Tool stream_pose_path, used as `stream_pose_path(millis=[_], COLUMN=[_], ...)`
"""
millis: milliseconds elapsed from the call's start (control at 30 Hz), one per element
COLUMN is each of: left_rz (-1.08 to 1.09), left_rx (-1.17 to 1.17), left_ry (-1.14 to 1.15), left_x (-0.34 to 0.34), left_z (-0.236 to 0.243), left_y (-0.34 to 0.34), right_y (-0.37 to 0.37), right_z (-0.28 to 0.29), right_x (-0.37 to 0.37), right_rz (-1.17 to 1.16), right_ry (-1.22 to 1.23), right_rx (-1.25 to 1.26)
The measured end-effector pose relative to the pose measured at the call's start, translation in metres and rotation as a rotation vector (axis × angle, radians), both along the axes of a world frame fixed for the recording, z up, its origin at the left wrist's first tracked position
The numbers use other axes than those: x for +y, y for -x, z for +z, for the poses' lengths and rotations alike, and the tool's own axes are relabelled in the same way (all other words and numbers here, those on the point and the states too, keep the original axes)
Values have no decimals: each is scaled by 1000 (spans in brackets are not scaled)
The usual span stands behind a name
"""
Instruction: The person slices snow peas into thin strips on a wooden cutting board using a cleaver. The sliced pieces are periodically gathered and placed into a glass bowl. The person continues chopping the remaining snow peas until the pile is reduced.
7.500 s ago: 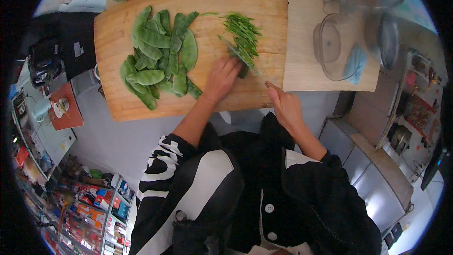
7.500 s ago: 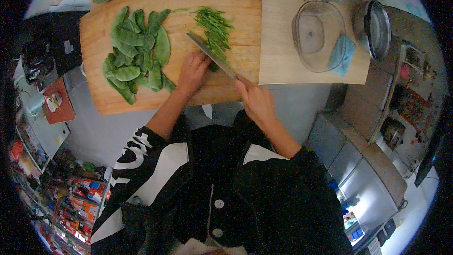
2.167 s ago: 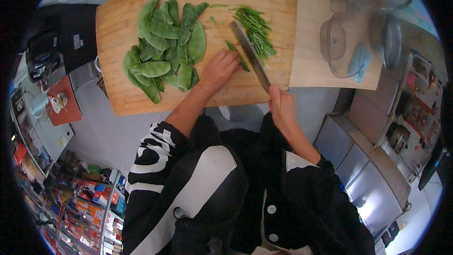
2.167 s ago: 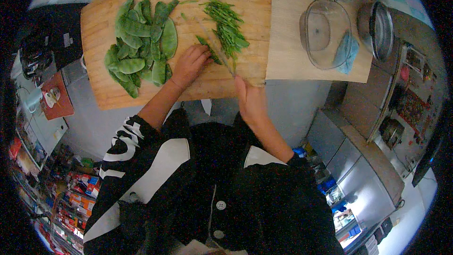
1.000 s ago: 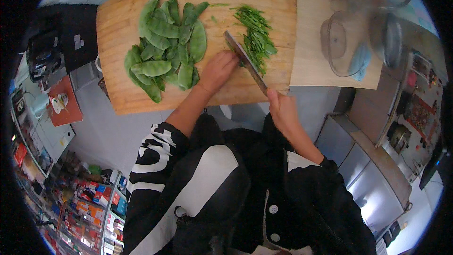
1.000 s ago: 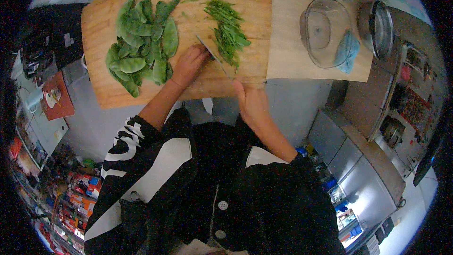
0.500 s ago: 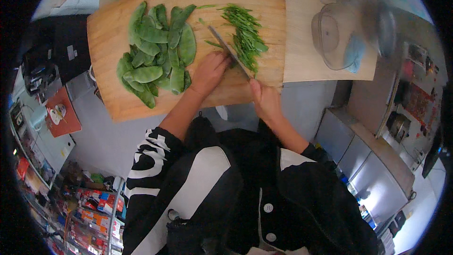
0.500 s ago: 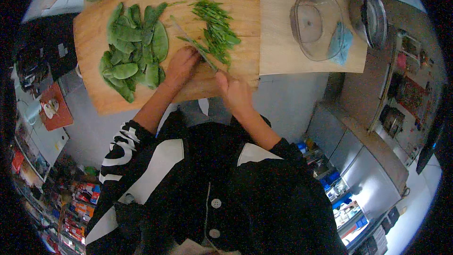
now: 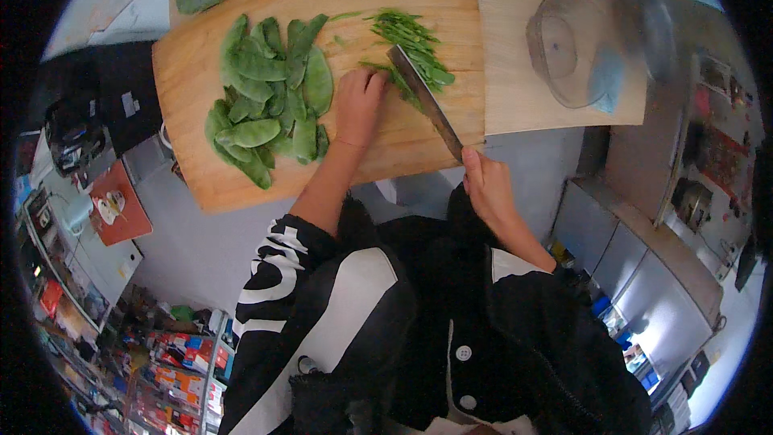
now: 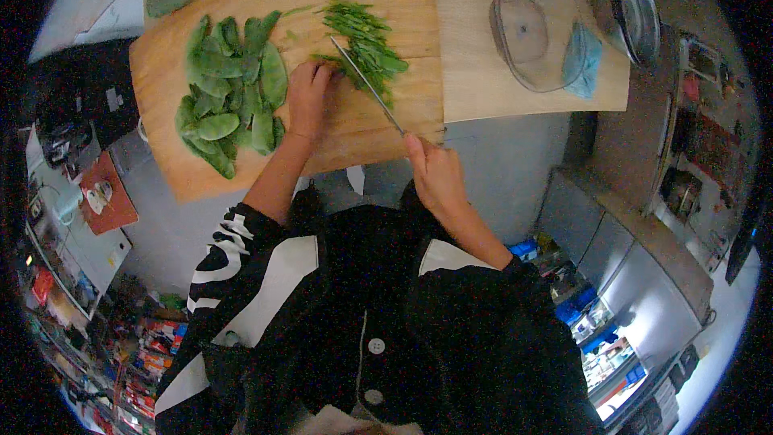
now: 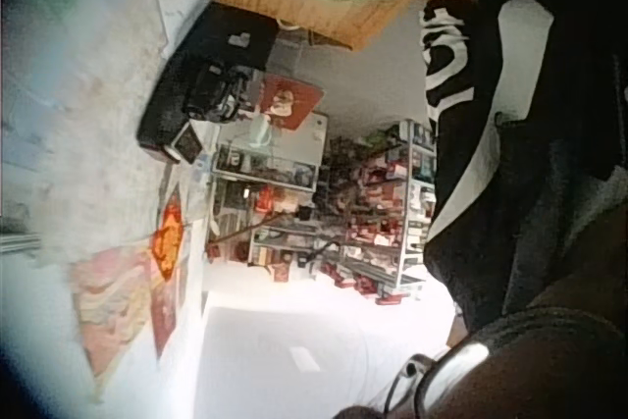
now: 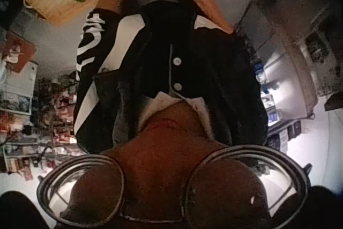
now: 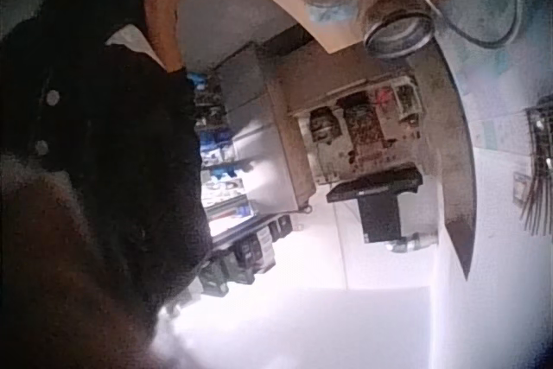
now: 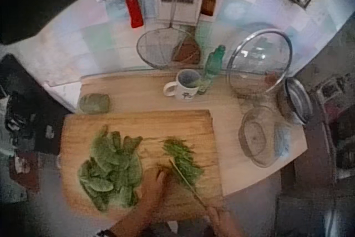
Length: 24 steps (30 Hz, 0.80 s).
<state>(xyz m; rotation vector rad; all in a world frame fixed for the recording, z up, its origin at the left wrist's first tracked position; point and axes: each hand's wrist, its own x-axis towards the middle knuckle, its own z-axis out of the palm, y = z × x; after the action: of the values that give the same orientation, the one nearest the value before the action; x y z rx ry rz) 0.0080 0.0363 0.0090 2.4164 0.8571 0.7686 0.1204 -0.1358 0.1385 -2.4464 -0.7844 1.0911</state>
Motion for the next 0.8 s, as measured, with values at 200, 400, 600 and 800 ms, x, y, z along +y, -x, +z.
stream_pose_path(millis=[200, 400, 600, 800], left_rz=[0, -367, -561, -487], left_rx=[-163, 253, 346, 221], left_ry=[446, -132, -513, -274], left_x=[-5, -6, 4, 11], left_z=[22, 41, 37, 33], left_y=[-29, -64, -74, -68], right_y=[-19, -30, -28, -34], right_z=[16, 23, 21, 14], right_x=[-12, -21, -36, -44], right_rz=[-314, -417, -447, -430], right_ry=[-90, -186, -193, -211], right_rx=[132, 190, 152, 152])
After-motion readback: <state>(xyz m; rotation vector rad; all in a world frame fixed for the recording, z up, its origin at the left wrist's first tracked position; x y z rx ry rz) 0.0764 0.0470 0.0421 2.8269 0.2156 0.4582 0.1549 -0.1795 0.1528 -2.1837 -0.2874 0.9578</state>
